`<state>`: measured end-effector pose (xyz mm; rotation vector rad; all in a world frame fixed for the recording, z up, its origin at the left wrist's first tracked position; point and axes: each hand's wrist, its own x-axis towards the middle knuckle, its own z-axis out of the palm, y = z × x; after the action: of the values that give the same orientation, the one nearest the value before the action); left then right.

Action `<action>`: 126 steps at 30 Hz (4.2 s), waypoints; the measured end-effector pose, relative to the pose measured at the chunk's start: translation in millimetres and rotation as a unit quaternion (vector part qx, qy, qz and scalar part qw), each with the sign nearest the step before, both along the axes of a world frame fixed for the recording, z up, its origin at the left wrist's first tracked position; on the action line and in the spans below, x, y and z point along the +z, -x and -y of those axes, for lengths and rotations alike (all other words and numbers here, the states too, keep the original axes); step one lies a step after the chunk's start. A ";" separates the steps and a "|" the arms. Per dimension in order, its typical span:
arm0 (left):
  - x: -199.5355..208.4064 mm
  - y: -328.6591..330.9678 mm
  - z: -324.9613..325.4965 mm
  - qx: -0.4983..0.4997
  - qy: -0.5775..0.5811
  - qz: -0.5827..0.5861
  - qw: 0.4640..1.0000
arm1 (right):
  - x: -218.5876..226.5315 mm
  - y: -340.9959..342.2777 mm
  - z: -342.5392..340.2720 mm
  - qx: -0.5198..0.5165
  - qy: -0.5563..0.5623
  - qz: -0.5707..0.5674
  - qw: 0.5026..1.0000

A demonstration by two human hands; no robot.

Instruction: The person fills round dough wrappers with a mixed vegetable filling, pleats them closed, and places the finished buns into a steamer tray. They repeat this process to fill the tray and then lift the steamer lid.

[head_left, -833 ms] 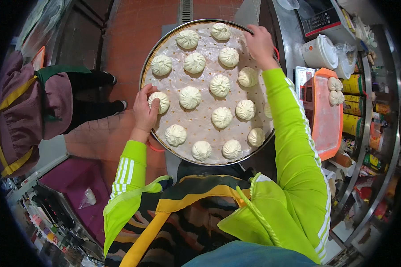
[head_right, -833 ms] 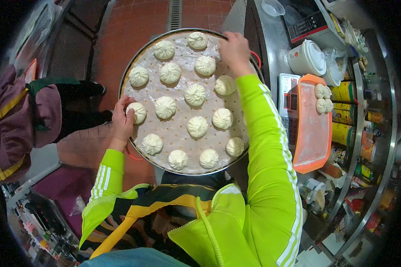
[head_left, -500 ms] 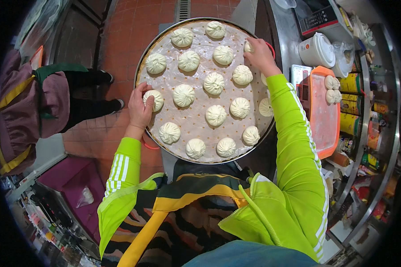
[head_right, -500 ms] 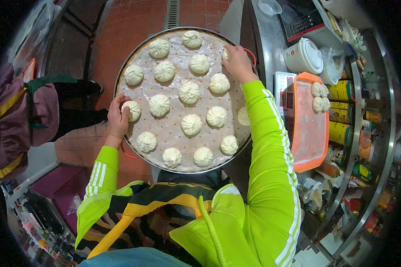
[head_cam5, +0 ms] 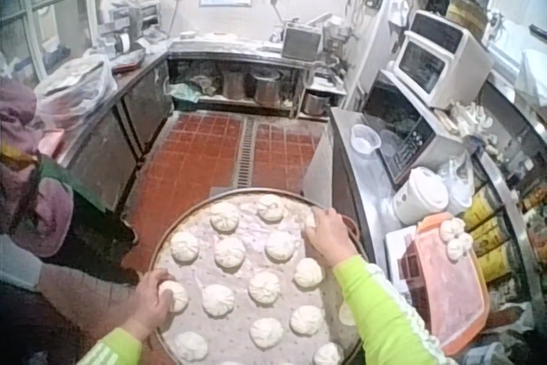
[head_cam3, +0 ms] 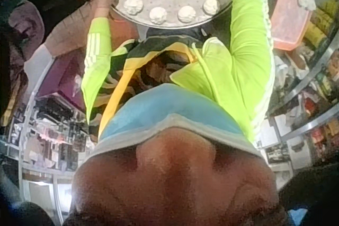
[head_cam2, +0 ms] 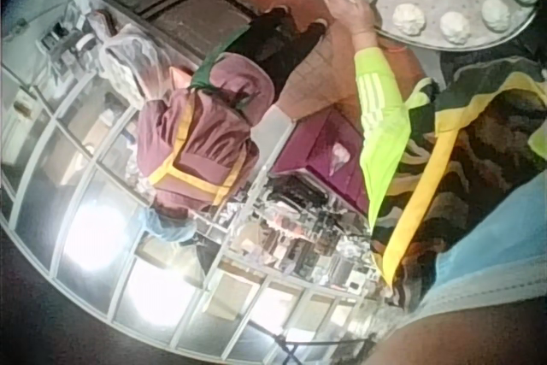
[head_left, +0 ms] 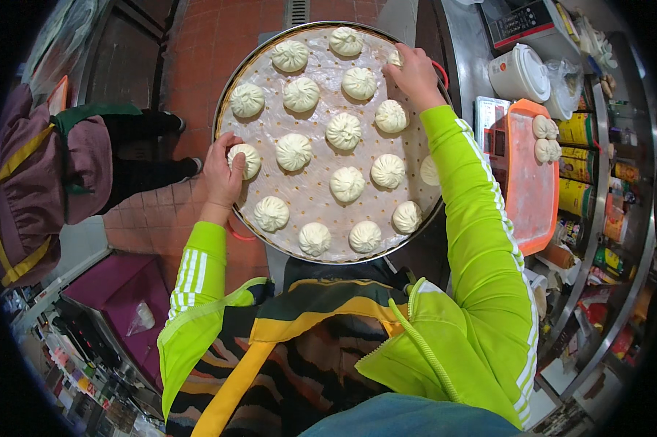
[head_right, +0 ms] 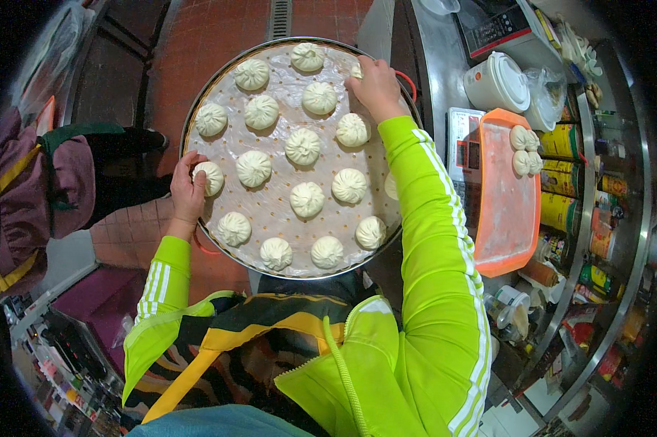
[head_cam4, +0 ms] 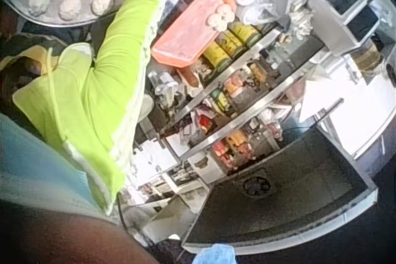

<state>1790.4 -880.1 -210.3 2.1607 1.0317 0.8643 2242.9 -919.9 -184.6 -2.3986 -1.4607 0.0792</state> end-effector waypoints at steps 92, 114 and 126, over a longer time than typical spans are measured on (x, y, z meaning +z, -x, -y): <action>10.8 -145.0 337.7 -0.132 0.127 -0.041 0.982 | 22.5 40.8 345.1 0.344 0.010 -0.253 0.904; 29.9 -125.6 337.0 -0.185 0.083 0.011 0.979 | 45.5 53.0 356.7 0.371 -0.018 -0.143 0.917; 17.1 -62.8 329.2 0.030 0.037 -0.099 0.994 | 23.0 160.4 356.3 0.404 0.004 -0.265 0.876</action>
<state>1853.3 -1209.3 -193.2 2.1953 1.2126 0.6358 2082.5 -1276.3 -161.6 -1.4138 -2.0119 0.8532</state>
